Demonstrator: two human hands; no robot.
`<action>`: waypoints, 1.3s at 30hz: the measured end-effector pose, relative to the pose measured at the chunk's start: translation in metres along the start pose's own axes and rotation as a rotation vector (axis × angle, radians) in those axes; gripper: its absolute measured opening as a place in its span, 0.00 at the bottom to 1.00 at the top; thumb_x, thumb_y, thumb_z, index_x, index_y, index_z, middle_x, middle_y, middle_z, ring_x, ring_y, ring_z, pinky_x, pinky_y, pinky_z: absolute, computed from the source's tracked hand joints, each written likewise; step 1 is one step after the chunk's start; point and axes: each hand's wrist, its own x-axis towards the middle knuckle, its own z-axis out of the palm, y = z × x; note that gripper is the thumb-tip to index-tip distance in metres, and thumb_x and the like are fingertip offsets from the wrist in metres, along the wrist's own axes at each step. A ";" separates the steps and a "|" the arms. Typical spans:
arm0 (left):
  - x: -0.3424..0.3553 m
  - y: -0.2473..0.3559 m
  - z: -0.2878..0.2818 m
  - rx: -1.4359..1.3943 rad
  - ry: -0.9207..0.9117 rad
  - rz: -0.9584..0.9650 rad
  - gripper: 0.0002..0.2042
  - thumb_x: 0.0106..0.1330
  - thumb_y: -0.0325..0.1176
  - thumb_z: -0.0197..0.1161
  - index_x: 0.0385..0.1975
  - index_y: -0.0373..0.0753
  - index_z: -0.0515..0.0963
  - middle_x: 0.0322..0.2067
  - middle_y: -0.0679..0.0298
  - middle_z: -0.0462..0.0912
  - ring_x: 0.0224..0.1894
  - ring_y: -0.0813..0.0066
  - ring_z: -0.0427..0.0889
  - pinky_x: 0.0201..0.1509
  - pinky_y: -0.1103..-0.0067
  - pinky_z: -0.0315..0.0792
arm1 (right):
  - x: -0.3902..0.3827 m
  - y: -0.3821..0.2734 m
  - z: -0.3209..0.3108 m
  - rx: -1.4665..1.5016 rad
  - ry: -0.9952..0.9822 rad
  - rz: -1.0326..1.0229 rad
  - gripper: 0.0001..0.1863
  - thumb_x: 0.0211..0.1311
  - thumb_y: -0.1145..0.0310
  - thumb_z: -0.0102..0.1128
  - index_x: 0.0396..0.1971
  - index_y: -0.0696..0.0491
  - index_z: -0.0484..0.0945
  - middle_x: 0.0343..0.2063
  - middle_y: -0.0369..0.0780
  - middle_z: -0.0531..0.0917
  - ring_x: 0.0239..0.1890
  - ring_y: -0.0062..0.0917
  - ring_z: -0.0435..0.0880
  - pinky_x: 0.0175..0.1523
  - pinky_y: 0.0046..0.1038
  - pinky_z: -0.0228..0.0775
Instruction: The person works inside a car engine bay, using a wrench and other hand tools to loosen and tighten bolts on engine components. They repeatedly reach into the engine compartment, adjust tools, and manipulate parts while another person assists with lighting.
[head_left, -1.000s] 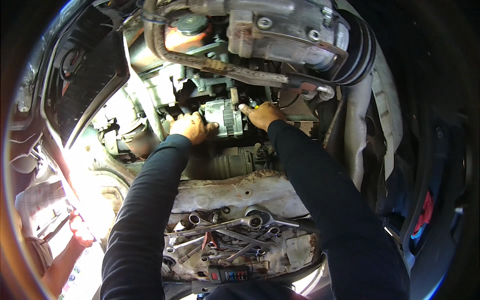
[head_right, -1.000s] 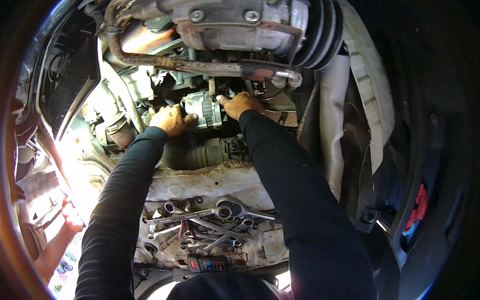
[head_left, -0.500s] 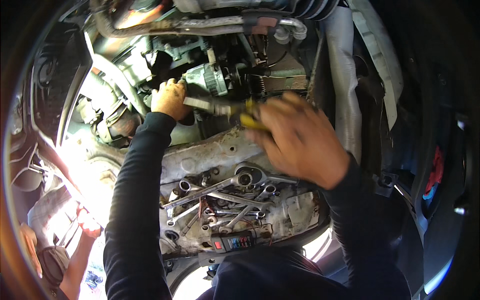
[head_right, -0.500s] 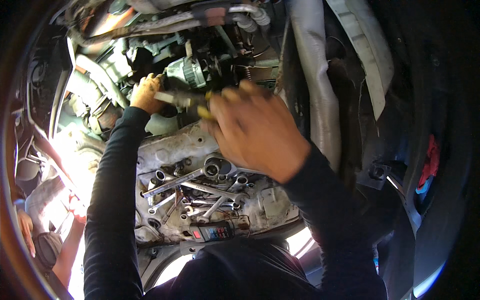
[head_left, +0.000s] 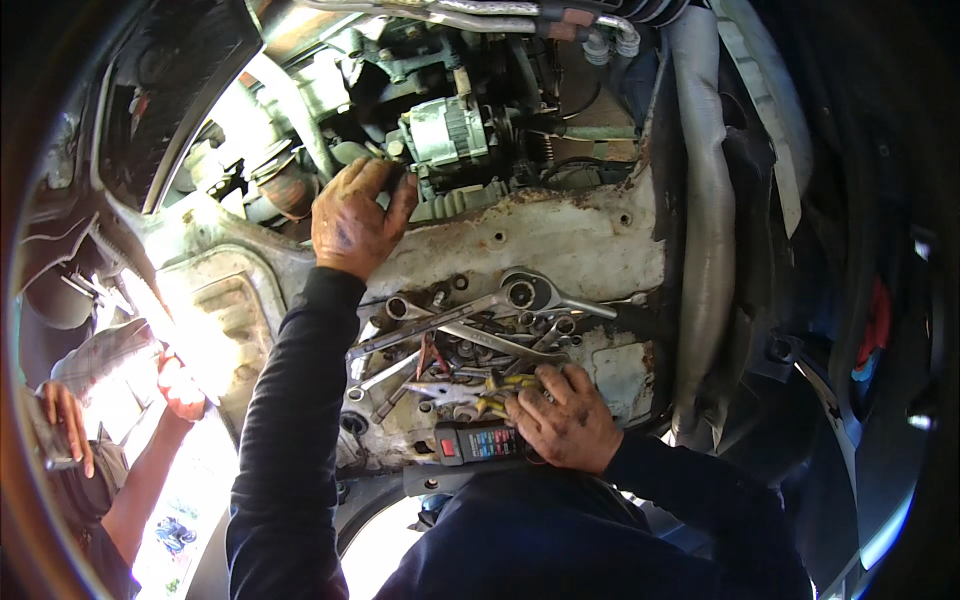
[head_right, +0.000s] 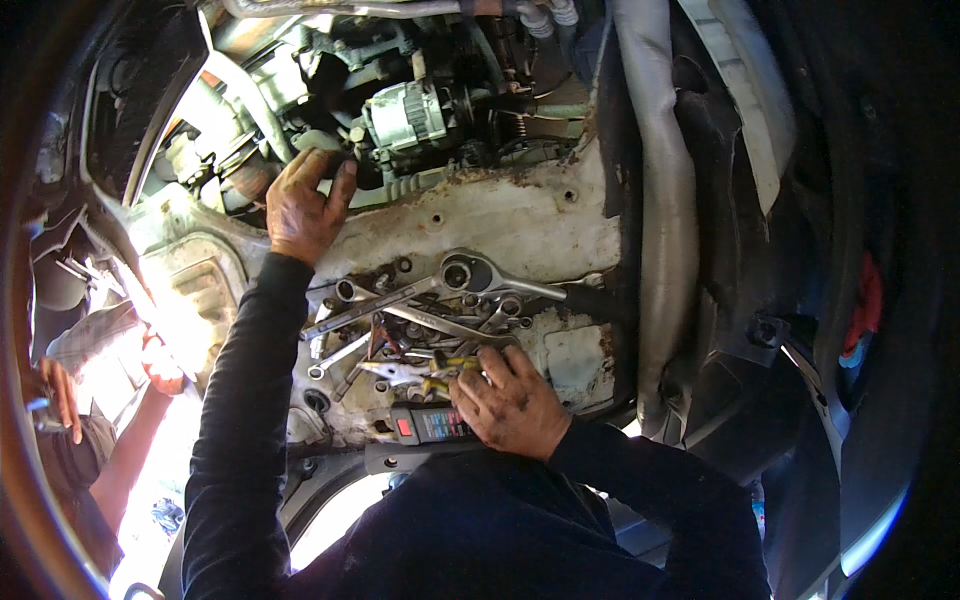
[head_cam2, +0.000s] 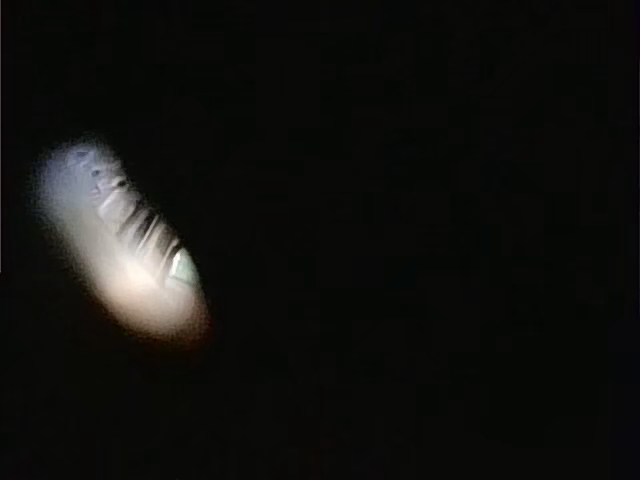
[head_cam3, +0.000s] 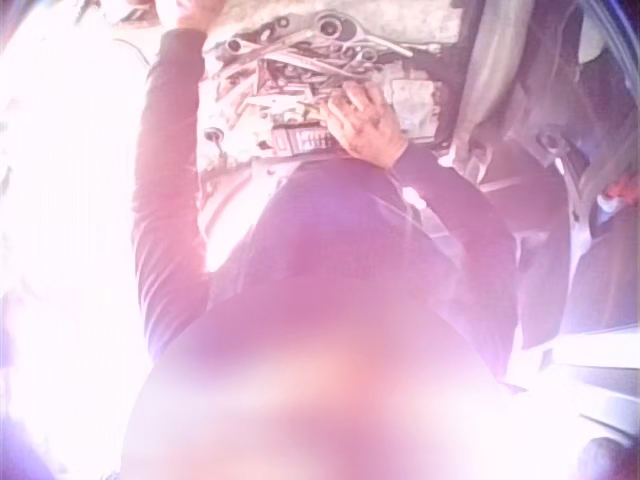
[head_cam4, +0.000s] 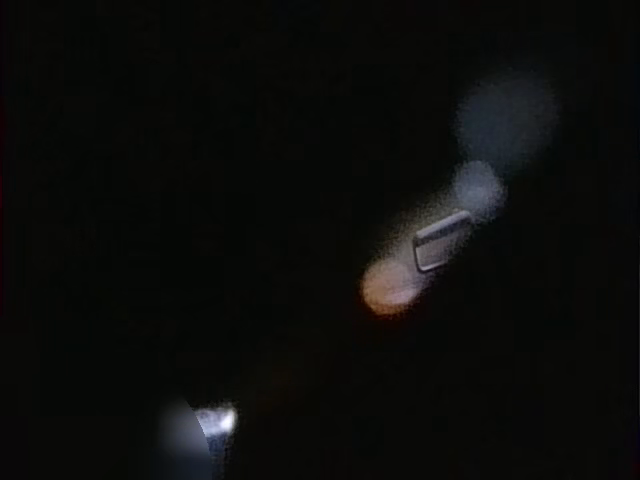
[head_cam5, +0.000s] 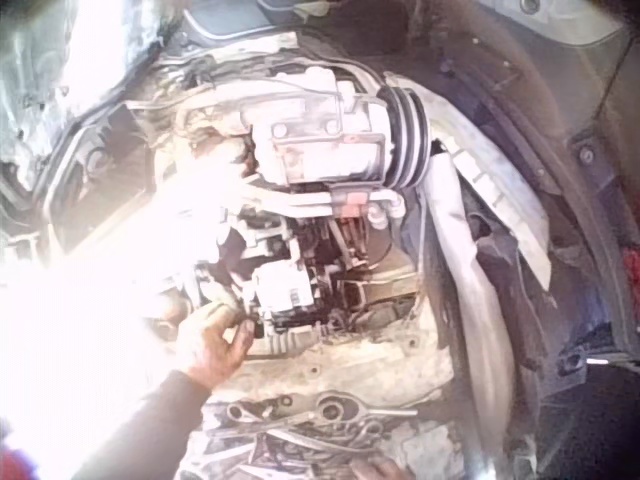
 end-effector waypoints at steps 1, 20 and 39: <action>0.001 -0.001 0.001 -0.009 0.057 -0.053 0.13 0.70 0.42 0.66 0.39 0.37 0.82 0.36 0.53 0.83 0.41 0.48 0.84 0.44 0.61 0.78 | 0.002 0.002 0.004 -0.022 0.036 0.003 0.15 0.62 0.64 0.63 0.44 0.55 0.88 0.40 0.40 0.85 0.54 0.40 0.80 0.56 0.48 0.73; 0.007 -0.004 0.006 0.100 -0.019 -0.221 0.16 0.71 0.47 0.61 0.42 0.38 0.83 0.41 0.51 0.85 0.48 0.46 0.84 0.53 0.59 0.77 | 0.060 -0.039 0.031 0.005 -0.010 -0.223 0.09 0.57 0.60 0.62 0.30 0.49 0.83 0.28 0.33 0.80 0.31 0.24 0.79 0.35 0.30 0.68; 0.006 -0.004 0.003 0.037 -0.018 -0.169 0.12 0.68 0.40 0.64 0.42 0.39 0.83 0.41 0.53 0.86 0.45 0.47 0.85 0.50 0.60 0.78 | 0.056 0.009 -0.029 1.542 0.457 0.618 0.09 0.74 0.65 0.61 0.45 0.55 0.80 0.34 0.45 0.89 0.35 0.35 0.91 0.38 0.35 0.82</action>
